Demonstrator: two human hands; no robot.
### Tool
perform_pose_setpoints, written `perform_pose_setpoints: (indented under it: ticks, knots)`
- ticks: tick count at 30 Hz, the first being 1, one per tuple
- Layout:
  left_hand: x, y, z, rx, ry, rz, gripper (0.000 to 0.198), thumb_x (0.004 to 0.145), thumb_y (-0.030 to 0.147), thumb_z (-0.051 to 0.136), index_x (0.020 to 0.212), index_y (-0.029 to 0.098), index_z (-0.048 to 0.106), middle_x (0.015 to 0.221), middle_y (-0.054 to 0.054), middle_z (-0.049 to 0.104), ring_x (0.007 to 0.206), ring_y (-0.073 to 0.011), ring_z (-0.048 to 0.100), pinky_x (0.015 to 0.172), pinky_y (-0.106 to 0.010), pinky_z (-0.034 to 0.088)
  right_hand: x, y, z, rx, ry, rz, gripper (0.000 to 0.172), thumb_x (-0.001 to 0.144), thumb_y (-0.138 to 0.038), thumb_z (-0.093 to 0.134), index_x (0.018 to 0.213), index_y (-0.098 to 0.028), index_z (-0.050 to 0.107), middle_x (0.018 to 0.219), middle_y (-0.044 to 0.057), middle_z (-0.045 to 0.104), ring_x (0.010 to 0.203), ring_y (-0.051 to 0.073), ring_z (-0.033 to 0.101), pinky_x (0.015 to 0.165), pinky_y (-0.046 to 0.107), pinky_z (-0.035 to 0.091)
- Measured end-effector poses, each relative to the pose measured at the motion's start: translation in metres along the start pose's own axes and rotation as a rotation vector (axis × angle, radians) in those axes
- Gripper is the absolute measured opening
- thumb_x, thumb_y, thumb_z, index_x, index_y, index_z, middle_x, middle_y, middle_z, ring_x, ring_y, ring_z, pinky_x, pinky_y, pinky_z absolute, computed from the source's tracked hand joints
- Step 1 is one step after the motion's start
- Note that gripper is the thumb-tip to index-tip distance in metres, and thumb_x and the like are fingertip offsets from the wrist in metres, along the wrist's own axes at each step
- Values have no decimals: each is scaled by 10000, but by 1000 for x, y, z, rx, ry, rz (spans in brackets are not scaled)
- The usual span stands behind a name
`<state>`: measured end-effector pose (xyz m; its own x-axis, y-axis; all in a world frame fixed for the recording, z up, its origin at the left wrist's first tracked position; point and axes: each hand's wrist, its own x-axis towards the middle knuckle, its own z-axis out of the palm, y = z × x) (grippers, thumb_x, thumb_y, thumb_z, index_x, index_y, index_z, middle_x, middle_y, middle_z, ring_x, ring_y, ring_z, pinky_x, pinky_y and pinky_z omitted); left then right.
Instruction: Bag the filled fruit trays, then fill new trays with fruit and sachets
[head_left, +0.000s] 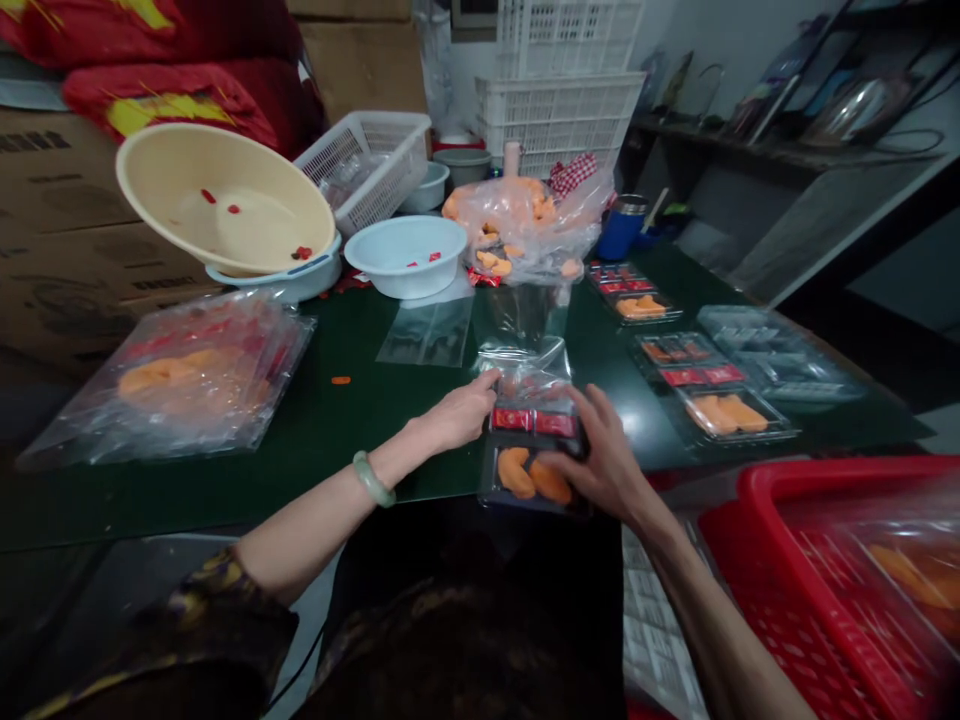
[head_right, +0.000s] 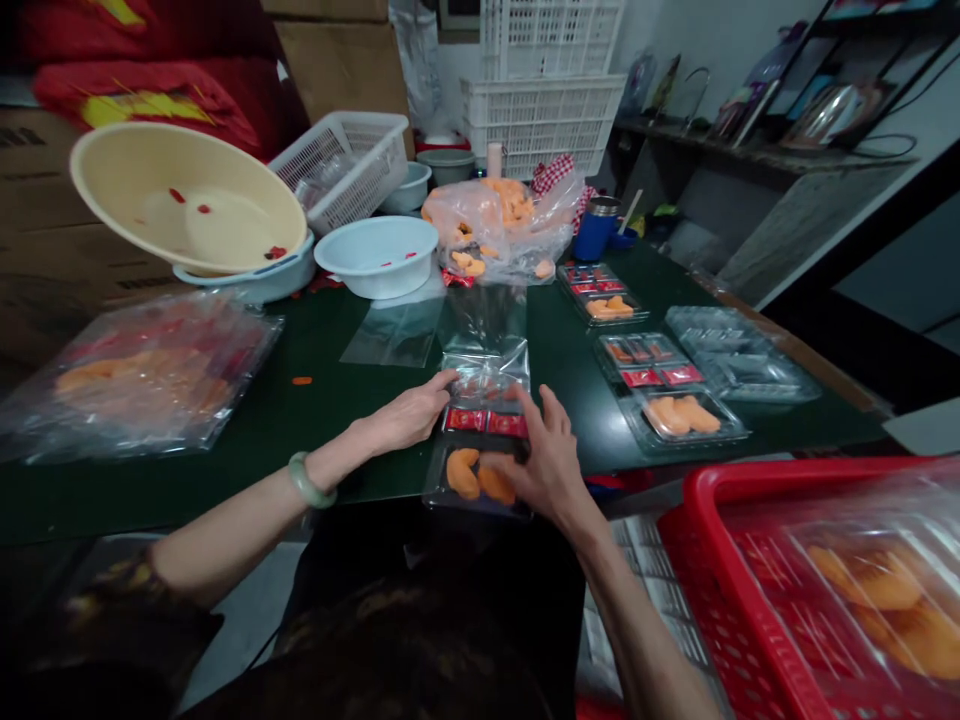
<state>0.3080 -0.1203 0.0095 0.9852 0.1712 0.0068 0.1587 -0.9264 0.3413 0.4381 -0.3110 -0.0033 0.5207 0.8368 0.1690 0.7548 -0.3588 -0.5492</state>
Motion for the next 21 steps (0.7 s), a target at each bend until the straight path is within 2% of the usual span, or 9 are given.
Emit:
perform_pose_setpoints:
  ticks: [2,4,5,10,11,13,17,19,21]
  knots:
    - [3,2,-1,5,-17,43,211,752,49,387,888,120,532,1391,-123,336,960,-167,573,783,-246,458,-22,9,-5,3,-186,-152,935,610,-559,688,1404,-274,285,1496,147,107,1342,427,105,954,604,300]
    - [3,6,-2,-2,-38,68,212,753,44,383,880,117,538,1392,-135,330,943,-173,585,769,-255,462,-38,15,-4,-52,-294,-226,939,563,-564,724,1382,-322,333,1515,112,55,1346,445,30,959,618,278]
    - [2,8,-2,-10,-49,78,209,756,42,379,867,111,542,1392,-150,325,949,-183,587,768,-264,464,-41,18,-1,-87,-287,-235,895,561,-535,740,1356,-332,381,1516,104,64,1345,448,33,959,617,279]
    - [-4,17,-3,-68,-38,136,246,740,27,393,908,115,550,1435,-149,266,1137,-218,497,859,-265,441,-29,14,22,-114,41,-180,559,655,-430,713,1168,-239,601,1407,159,328,1267,392,303,932,532,362]
    - [-5,17,-3,-88,-22,144,244,740,33,401,911,119,552,1443,-138,259,1146,-211,490,862,-255,439,-25,10,24,-119,94,-154,524,665,-446,701,1134,-227,621,1375,165,367,1244,385,335,922,529,372]
    - [-6,14,-3,-133,17,151,212,751,50,404,873,120,562,1448,-124,258,1123,-198,505,852,-243,443,-19,4,25,-166,141,-122,536,649,-480,702,1109,-216,625,1380,166,359,1271,405,285,927,558,348]
    - [-6,3,-2,-187,21,182,189,777,59,403,787,119,582,1459,-99,255,1114,-199,514,887,-263,439,-11,9,12,-152,-53,-275,764,549,-593,719,1175,-188,554,1499,167,99,1346,444,22,960,612,274]
    - [-6,1,-2,-200,3,209,222,768,41,408,841,125,601,1474,-93,231,1149,-210,494,899,-283,443,-6,17,6,-96,-175,-350,739,586,-620,678,1184,-209,538,1503,147,115,1355,421,29,955,601,295]
    - [-8,6,-4,-178,5,222,277,761,28,411,931,127,606,1490,-95,195,1242,-233,411,953,-314,418,0,22,4,-80,-214,-374,620,657,-590,643,1158,-238,546,1476,115,240,1359,389,76,952,588,312]
